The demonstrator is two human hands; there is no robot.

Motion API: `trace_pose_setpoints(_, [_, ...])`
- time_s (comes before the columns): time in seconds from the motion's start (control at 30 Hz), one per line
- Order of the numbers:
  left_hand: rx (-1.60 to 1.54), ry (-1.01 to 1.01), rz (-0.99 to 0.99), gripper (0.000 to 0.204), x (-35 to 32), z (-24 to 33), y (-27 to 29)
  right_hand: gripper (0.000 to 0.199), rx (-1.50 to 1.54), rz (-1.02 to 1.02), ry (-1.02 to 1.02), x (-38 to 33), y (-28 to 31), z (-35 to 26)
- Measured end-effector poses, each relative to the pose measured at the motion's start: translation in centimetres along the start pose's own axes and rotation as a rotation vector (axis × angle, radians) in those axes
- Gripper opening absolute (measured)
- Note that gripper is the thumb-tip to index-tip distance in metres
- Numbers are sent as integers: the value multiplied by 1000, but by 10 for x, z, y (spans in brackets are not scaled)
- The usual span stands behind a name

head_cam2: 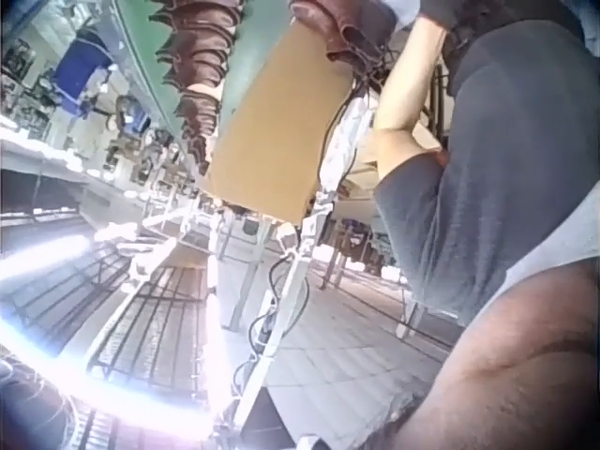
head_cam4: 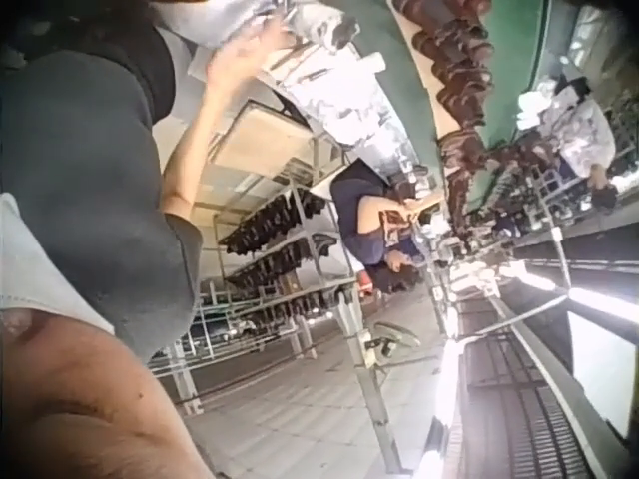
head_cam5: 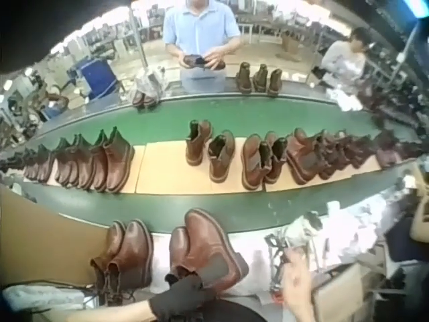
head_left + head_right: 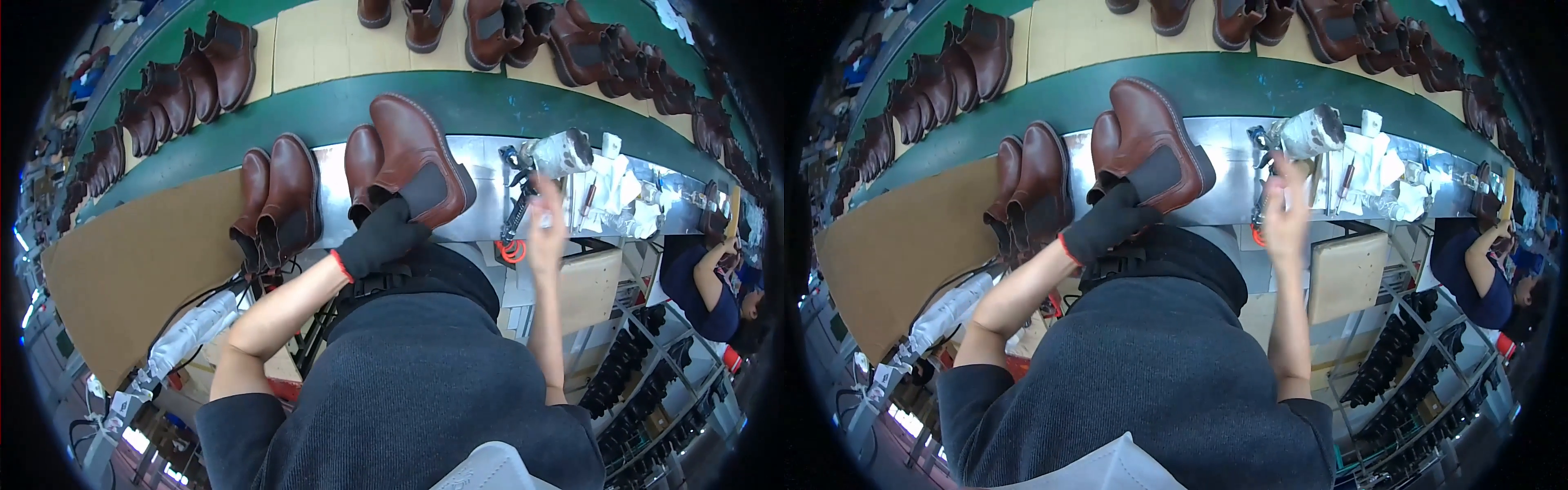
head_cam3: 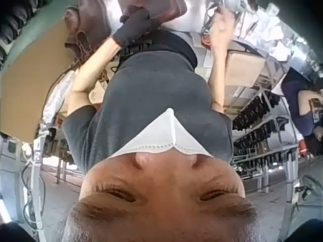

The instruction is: Spray painting a coating onto leather boots on a manufacturing line.

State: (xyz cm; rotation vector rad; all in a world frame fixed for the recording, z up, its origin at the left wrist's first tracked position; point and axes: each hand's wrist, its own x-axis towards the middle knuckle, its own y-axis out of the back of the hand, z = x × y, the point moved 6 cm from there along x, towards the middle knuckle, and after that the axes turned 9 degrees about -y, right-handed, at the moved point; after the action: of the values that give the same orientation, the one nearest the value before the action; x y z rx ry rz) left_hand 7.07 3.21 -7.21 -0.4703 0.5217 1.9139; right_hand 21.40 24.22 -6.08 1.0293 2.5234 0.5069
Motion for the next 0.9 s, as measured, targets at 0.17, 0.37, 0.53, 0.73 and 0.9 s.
trace_pose_setpoints(0.17, [68,-234,454,25,-2,21,36,50,223,-509,-394,0,-96,41])
trace_pose_setpoints(0.37, [-767,108,631,70,10,-196,37,76,-315,-501,276,-52,-106,-38])
trace_pose_setpoints(0.53, [-1049,377,359,74,36,-122,-24,75,-512,-466,327,-57,-117,-36])
trace_pose_setpoints(0.73, [-1083,341,301,69,32,-110,-27,29,-571,-428,310,7,-105,-24])
trace_pose_setpoints(0.9, [-1152,138,225,60,28,-78,18,22,-517,-575,239,74,-44,-130])
